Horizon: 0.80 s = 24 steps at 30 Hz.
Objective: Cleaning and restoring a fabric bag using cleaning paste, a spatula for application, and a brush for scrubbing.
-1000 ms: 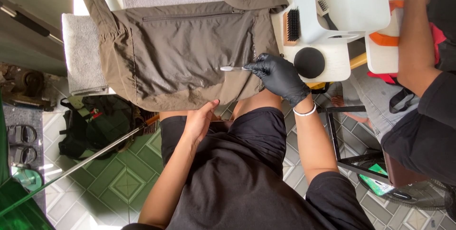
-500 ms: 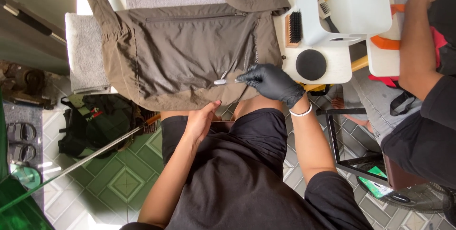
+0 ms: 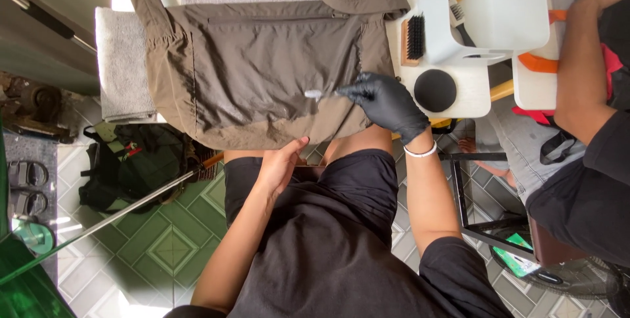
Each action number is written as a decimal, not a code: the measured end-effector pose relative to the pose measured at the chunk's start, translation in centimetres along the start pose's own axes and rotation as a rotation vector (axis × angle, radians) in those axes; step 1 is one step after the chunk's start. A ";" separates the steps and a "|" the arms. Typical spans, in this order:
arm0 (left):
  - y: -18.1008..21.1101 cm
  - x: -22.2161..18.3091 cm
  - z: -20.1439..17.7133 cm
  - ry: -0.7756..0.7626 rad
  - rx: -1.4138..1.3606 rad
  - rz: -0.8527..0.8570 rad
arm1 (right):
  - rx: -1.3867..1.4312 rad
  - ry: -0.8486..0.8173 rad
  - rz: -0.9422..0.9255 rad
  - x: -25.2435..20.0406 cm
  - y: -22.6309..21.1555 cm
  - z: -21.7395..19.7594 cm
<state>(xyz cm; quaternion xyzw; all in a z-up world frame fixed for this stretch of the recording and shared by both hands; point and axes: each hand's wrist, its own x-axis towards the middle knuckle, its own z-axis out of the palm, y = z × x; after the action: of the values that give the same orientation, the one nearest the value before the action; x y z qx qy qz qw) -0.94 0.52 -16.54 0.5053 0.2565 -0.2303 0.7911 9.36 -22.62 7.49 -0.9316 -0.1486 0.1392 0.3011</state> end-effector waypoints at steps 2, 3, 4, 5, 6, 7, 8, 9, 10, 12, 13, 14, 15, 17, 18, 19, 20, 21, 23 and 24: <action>3.0 -2.0 1.7 0.002 -0.018 0.018 | 0.045 -0.052 -0.007 -0.1 0.0 0.4; 4.2 -3.3 2.4 0.008 -0.037 0.027 | 0.092 -0.111 -0.009 -0.4 -0.1 0.8; 3.5 -3.4 2.1 0.008 -0.038 0.026 | 0.092 -0.111 -0.008 -0.4 0.2 1.1; 2.9 -3.4 1.8 -0.019 0.010 0.047 | 0.030 -0.036 -0.019 -0.3 0.4 1.5; 2.8 -3.1 1.5 -0.050 0.059 0.076 | -0.035 0.045 -0.035 0.2 0.6 1.6; 3.4 -2.4 1.7 -0.053 0.061 0.083 | -0.037 0.052 -0.039 0.5 -0.9 1.2; 3.2 -2.7 1.6 -0.019 0.051 0.054 | 0.005 -0.053 -0.059 0.2 -2.4 1.4; 3.0 -2.9 1.6 0.015 0.041 0.024 | 0.047 -0.158 -0.080 -0.1 -3.9 1.5; 4.4 -4.5 2.5 0.017 0.042 0.022 | 0.049 -0.159 -0.079 0.0 -3.5 2.0; 7.8 -7.1 4.3 -0.006 0.024 0.057 | -0.025 -0.030 -0.106 0.6 -2.8 2.6; 8.5 -7.0 4.7 -0.009 0.027 0.066 | -0.027 -0.022 -0.112 0.9 -3.1 2.5; 8.6 -7.5 4.9 -0.001 -0.014 0.063 | 0.025 -0.072 -0.126 0.9 -3.3 2.7; 8.6 -8.0 5.1 0.007 -0.054 0.059 | 0.076 -0.122 -0.140 0.8 -3.6 2.9; 9.6 -9.2 5.4 0.011 -0.109 0.029 | 0.052 -0.105 -0.160 1.1 -2.8 3.5; 10.3 -9.6 5.7 0.006 -0.156 0.001 | 0.029 -0.077 -0.177 1.4 -2.4 3.6; 11.9 -10.7 6.2 0.002 -0.154 0.003 | 0.028 -0.072 -0.176 1.3 -3.0 3.1; 13.1 -12.1 6.5 -0.015 -0.173 0.019 | 0.066 -0.102 -0.177 1.1 -3.8 2.8; 14.4 -13.5 6.8 -0.032 -0.192 0.036 | 0.104 -0.132 -0.178 0.9 -4.5 2.6; 11.0 -11.0 4.4 -0.012 -0.250 0.065 | 0.075 -0.114 -0.200 1.3 -2.9 3.6; 9.4 -9.6 3.2 0.010 -0.308 0.097 | 0.047 -0.096 -0.225 1.6 -2.1 4.1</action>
<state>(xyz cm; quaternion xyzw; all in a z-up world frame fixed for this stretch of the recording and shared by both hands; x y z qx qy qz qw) -1.88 2.25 -2.85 0.3911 0.2678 -0.1472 0.8681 9.03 -18.31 5.31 -0.8940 -0.2631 0.1525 0.3292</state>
